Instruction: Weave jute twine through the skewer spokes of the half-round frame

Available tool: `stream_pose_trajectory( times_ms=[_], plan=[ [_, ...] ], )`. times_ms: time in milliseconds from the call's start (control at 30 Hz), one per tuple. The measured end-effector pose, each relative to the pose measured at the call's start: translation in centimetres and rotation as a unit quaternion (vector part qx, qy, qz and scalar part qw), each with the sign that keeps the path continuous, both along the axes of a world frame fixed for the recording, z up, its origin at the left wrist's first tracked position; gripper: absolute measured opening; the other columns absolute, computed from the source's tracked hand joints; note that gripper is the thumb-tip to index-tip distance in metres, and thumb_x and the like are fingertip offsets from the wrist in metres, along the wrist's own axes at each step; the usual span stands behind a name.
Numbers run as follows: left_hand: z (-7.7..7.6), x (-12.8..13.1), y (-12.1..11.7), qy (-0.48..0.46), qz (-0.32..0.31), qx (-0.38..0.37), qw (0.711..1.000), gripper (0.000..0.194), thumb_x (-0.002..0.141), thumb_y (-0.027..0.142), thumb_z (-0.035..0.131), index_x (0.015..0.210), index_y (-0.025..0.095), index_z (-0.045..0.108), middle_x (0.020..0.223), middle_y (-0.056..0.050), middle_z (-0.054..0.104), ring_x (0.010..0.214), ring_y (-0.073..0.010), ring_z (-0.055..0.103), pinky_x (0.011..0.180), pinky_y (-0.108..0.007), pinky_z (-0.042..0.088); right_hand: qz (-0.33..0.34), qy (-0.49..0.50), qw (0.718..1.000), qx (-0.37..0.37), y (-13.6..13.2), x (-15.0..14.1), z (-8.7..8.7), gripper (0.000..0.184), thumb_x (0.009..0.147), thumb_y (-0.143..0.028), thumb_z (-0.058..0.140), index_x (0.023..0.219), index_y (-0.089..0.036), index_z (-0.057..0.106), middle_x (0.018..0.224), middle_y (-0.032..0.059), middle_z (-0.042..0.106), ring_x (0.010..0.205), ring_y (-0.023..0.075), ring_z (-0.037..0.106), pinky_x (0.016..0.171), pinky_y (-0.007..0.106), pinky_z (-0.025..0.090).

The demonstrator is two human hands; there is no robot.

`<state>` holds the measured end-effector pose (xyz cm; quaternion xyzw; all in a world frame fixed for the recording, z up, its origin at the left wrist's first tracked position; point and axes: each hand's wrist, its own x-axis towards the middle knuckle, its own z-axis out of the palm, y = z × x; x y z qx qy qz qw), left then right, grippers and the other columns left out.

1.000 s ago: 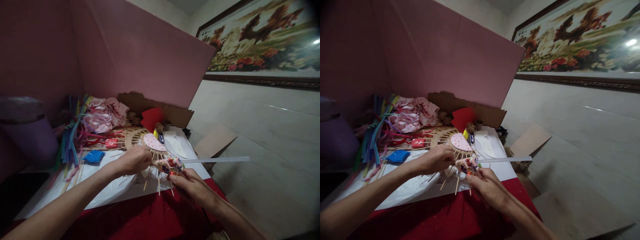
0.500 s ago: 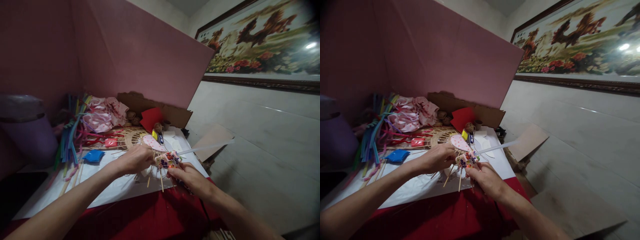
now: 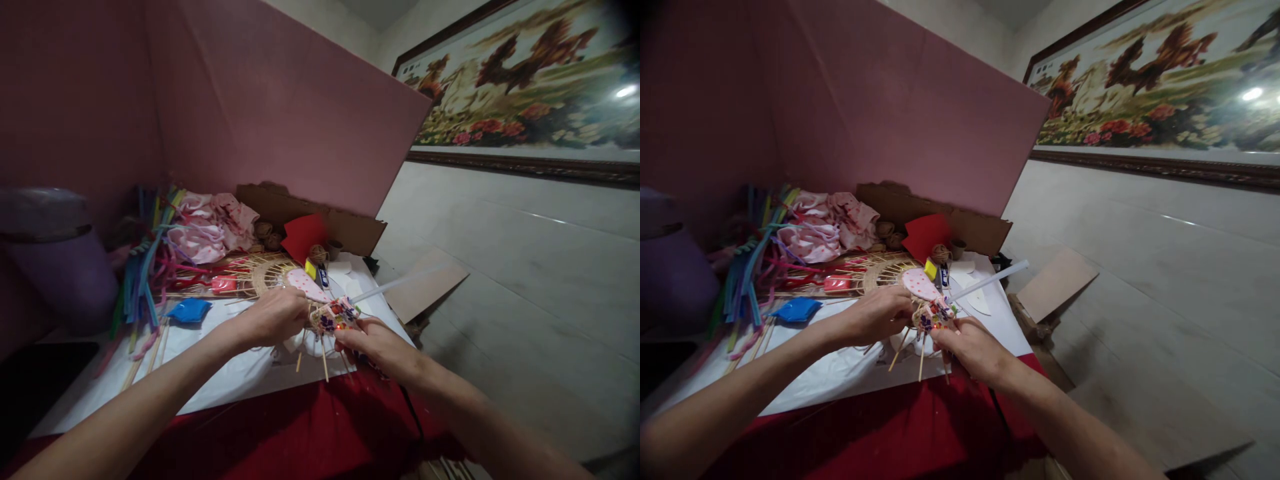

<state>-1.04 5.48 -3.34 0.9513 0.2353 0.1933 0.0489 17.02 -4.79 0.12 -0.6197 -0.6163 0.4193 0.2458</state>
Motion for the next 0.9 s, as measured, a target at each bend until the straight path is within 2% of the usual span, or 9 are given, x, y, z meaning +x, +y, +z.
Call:
stream_pose_trajectory(
  times_ms=[233, 400, 600, 700, 900],
  plan=[
    [0.4, -0.1, 0.0, 0.000, 0.005, -0.008, 1.000, 0.016, 0.072, 0.011, 0.048, 0.071, 0.018, 0.063, 0.079, -0.003, 0.064, 0.074, -0.0155, 0.054, 0.063, -0.026, 0.037, -0.009, 0.007, 0.999, -0.052, 0.4, -0.3, 0.5, 0.026, 0.078, -0.036, 0.048, 0.066, -0.014, 0.056, 0.049, -0.0032, 0.046, 0.034, 0.0063, 0.038, 0.034, 0.019, 0.026],
    [0.6, -0.3, 0.0, -0.002, 0.001, -0.019, 1.000, 0.015, 0.073, 0.012, 0.048, 0.069, 0.018, 0.062, 0.078, -0.003, 0.064, 0.072, -0.0151, 0.054, 0.061, -0.025, 0.036, -0.011, 0.022, 0.997, -0.076, 0.6, -0.4, 0.9, 0.024, 0.077, -0.036, 0.049, 0.067, -0.015, 0.053, 0.051, -0.0038, 0.046, 0.032, 0.0058, 0.037, 0.029, 0.019, 0.024],
    [0.7, -0.2, 0.6, -0.004, -0.017, -0.032, 0.999, 0.019, 0.075, 0.009, 0.045, 0.071, 0.017, 0.063, 0.078, -0.003, 0.065, 0.071, -0.0136, 0.054, 0.063, -0.024, 0.038, 0.022, -0.026, 0.999, -0.036, 0.3, -0.8, 1.5, 0.033, 0.081, -0.038, 0.047, 0.056, -0.017, 0.044, 0.044, -0.0058, 0.036, 0.037, 0.0051, 0.031, 0.036, 0.020, 0.022],
    [0.6, -0.2, 0.8, -0.004, -0.021, -0.035, 0.999, 0.020, 0.075, 0.009, 0.045, 0.071, 0.017, 0.063, 0.078, -0.003, 0.065, 0.071, -0.0135, 0.055, 0.063, -0.024, 0.038, 0.036, -0.040, 0.998, -0.009, 0.1, -0.9, 1.6, 0.031, 0.081, -0.036, 0.047, 0.057, -0.018, 0.040, 0.048, -0.0057, 0.035, 0.042, 0.0057, 0.028, 0.040, 0.021, 0.020],
    [0.5, -0.1, 0.8, -0.002, -0.019, -0.032, 0.999, 0.020, 0.076, 0.010, 0.045, 0.070, 0.016, 0.063, 0.077, -0.005, 0.065, 0.070, -0.0147, 0.054, 0.061, -0.025, 0.038, 0.041, -0.065, 0.997, -0.010, 0.1, -0.8, 1.6, 0.031, 0.082, -0.037, 0.044, 0.058, -0.020, 0.037, 0.048, -0.0052, 0.034, 0.044, 0.0075, 0.028, 0.043, 0.023, 0.020]
  ],
)
